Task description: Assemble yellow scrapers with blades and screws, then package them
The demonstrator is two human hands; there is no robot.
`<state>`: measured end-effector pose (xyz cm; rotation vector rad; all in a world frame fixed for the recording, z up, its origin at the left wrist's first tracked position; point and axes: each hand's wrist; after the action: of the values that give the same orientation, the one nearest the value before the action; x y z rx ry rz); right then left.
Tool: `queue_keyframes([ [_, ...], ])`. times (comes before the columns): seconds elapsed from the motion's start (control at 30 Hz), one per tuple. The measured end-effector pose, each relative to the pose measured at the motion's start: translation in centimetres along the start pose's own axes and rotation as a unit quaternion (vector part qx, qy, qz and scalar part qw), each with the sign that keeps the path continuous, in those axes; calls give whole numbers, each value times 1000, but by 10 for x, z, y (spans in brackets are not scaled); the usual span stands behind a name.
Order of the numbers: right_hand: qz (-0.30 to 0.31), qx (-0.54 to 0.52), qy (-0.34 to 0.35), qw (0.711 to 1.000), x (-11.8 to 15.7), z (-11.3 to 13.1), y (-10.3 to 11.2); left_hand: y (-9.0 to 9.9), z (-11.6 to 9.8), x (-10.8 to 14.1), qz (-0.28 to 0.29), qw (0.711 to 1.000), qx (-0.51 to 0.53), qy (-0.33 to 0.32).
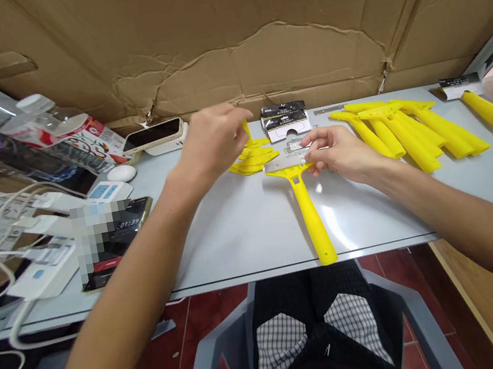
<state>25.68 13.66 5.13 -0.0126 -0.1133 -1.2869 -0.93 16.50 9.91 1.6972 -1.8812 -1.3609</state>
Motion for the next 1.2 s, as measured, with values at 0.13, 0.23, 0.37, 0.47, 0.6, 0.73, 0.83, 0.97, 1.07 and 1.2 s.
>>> queue_keyframes([
  [0.13, -16, -4, 0, 1000, 0, 0, 0, 8, -17, 21, -176, 957, 223, 56],
  [0.23, -16, -10, 2, 1000, -1, -1, 0, -4, -16, 33, -169, 893, 401, 116],
  [0.37, -21, -15, 3, 1000, -2, -1, 1, -21, -5, 40, -103, 838, 496, 202],
  [0.47, -32, -10, -1, 999, -3, 2, 2, -26, -1, 41, -90, 827, 508, 226],
  [0.6, -44, -2, -6, 999, -2, 5, 2, -31, -2, 42, -74, 832, 497, 237],
  [0.73, -45, -4, -3, 999, -2, 6, 2, -37, -1, 44, -52, 839, 489, 235],
  [0.83, -43, -5, -1, 999, -2, 5, 2, -42, 1, 46, -42, 852, 464, 240],
  [0.97, -44, 2, -1, 999, -2, 4, 4, -48, 3, 48, -25, 878, 420, 230],
  [1.07, -43, 4, -1, 999, -2, 4, 4, -52, 1, 50, -31, 887, 406, 219],
  [1.2, -46, 10, 6, 999, -1, 5, 4, -55, -6, 52, -20, 865, 433, 252],
])
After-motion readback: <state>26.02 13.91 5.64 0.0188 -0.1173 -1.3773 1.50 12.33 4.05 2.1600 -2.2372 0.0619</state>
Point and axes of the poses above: each hand's wrist, its own x-axis away from the middle knuckle, its own y-axis out of the back of the hand, z = x × y, and after that the axes turned 4 degrees about x, right-handed
